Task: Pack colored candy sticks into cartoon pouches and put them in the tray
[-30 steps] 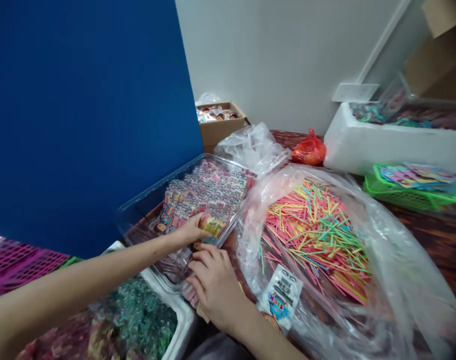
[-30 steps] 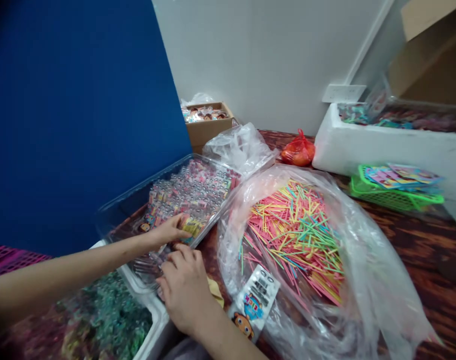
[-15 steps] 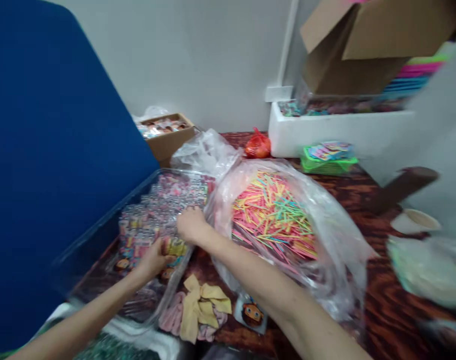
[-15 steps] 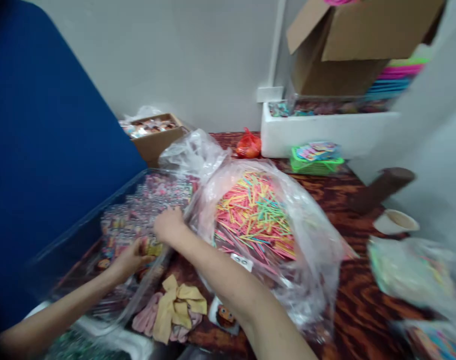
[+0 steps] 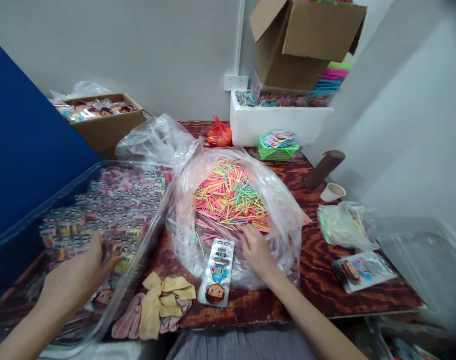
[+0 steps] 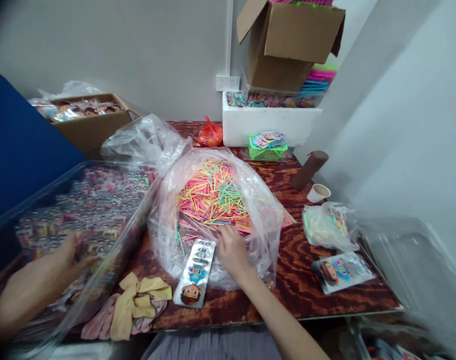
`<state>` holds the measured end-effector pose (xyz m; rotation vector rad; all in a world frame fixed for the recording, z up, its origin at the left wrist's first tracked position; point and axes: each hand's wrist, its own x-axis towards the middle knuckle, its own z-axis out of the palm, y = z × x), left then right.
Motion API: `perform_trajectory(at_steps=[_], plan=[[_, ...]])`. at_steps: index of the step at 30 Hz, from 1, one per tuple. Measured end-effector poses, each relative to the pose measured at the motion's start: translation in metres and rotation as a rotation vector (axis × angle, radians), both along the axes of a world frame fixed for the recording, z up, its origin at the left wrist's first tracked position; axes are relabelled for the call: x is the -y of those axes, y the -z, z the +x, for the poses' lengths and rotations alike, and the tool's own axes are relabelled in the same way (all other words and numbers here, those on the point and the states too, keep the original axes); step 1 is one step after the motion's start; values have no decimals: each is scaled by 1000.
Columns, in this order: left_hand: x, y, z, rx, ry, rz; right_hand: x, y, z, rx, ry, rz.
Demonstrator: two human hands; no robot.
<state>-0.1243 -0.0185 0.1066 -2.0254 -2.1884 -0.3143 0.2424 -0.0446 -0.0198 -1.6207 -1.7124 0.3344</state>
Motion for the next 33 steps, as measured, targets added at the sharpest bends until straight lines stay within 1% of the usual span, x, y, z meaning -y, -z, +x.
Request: perform_trajectory(at_steps=[1,2,3,4,6,7,8,10,12,14,15,16,18,21,23,26,29,33], plan=[[-5,4,-4,-24,1,-57,6,6,18,43,63,-22],[-11,11,-9,-119,4,-213,11,10,33,95,123,-42],[-18,20,-12,-175,47,-246,15,13,44,146,170,-60],[-22,27,-12,-220,58,-183,18,14,52,195,211,-80],[-21,37,0,-221,195,-2,21,13,59,271,270,-128],[-16,40,14,-194,235,102,21,11,58,298,297,-154],[-8,42,31,-140,281,155,20,10,56,319,322,-178],[9,46,76,20,528,173,17,7,51,343,363,-206],[22,54,125,177,697,154,14,4,49,353,391,-208],[30,64,168,251,834,51,11,1,52,357,403,-196],[33,70,185,272,876,-13,9,-1,55,359,401,-190],[37,75,200,295,913,-69,6,-3,59,363,391,-187],[43,84,220,345,962,-149,1,-8,65,379,353,-194],[51,97,229,388,981,-210,-9,-15,70,436,297,-239],[54,107,226,406,963,-202,-15,-19,71,493,284,-268],[54,125,216,428,919,-135,-23,-21,71,580,298,-277],[53,141,207,454,900,-74,-30,-17,74,624,309,-239],[53,155,202,487,895,-40,-40,-3,82,582,271,-129]])
